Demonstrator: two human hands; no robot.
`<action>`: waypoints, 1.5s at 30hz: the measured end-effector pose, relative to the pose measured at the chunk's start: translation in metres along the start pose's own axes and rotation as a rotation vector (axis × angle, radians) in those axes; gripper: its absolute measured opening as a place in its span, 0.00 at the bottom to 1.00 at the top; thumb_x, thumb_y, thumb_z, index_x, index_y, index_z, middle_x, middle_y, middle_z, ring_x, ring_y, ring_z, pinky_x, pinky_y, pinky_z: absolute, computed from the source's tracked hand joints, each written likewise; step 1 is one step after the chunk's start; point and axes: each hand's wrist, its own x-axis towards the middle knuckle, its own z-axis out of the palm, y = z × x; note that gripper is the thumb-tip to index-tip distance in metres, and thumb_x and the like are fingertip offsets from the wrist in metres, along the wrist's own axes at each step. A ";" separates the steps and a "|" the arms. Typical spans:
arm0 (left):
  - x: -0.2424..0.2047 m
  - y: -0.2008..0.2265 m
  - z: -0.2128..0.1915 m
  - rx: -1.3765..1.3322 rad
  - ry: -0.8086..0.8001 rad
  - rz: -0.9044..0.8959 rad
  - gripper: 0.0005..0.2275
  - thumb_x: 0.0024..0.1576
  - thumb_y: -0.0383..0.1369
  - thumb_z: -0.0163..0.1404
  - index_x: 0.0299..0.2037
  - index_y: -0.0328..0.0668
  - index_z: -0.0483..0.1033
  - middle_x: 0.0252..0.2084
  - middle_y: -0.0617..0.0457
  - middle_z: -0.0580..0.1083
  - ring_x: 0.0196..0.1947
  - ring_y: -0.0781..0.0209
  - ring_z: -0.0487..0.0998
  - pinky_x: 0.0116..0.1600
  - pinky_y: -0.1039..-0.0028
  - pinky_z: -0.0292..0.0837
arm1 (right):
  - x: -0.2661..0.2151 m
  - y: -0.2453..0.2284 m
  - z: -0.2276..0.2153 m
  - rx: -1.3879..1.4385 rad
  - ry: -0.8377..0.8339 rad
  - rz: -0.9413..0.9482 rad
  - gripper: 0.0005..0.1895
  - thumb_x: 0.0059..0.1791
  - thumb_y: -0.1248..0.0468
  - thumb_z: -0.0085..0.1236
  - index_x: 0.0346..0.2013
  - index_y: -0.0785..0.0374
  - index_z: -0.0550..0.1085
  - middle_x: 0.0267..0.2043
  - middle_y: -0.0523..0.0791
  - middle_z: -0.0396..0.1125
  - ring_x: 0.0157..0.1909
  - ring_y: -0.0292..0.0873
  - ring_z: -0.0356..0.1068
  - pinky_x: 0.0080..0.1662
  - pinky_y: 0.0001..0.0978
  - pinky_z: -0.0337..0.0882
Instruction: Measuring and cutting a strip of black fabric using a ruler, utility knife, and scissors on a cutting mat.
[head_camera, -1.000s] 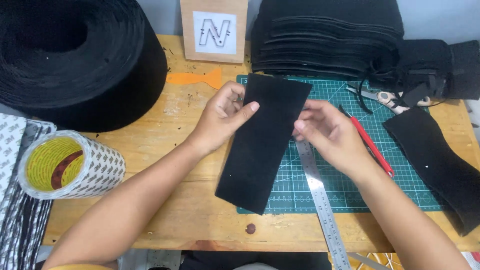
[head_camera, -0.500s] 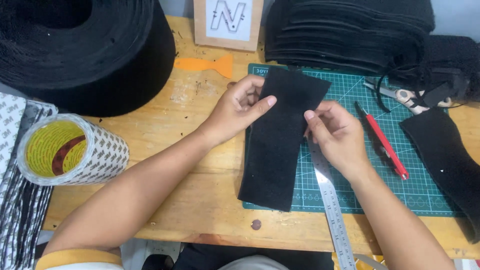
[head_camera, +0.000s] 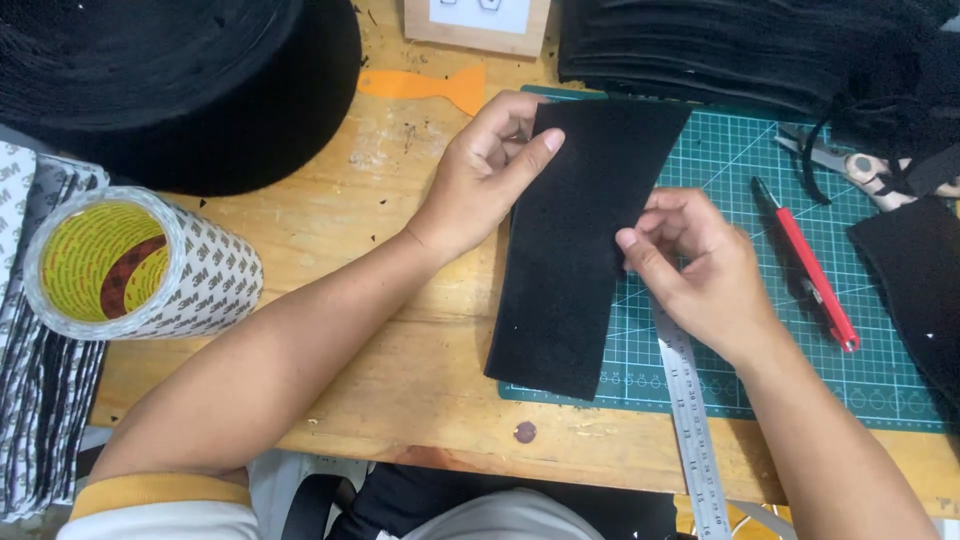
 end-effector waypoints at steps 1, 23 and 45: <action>-0.001 0.004 -0.002 0.000 0.001 -0.005 0.04 0.67 0.35 0.49 0.48 0.50 0.68 0.36 0.64 0.64 0.35 0.76 0.65 0.42 0.84 0.65 | 0.000 0.000 0.000 0.003 -0.004 0.003 0.14 0.55 0.69 0.57 0.52 0.64 0.64 0.37 0.44 0.70 0.32 0.39 0.75 0.36 0.27 0.75; 0.001 -0.047 -0.003 -0.130 -0.076 -0.024 0.06 0.67 0.31 0.50 0.51 0.44 0.76 0.40 0.48 0.80 0.38 0.65 0.82 0.40 0.75 0.82 | 0.003 -0.008 0.000 0.051 0.108 -0.003 0.11 0.53 0.76 0.55 0.51 0.76 0.71 0.31 0.56 0.74 0.31 0.53 0.78 0.31 0.40 0.73; 0.001 -0.009 0.000 -0.112 -0.087 -0.004 0.06 0.65 0.30 0.52 0.50 0.41 0.78 0.40 0.47 0.80 0.40 0.64 0.82 0.44 0.73 0.82 | 0.003 -0.004 -0.002 0.052 0.135 -0.017 0.07 0.54 0.76 0.54 0.47 0.73 0.73 0.29 0.54 0.74 0.31 0.51 0.78 0.32 0.39 0.74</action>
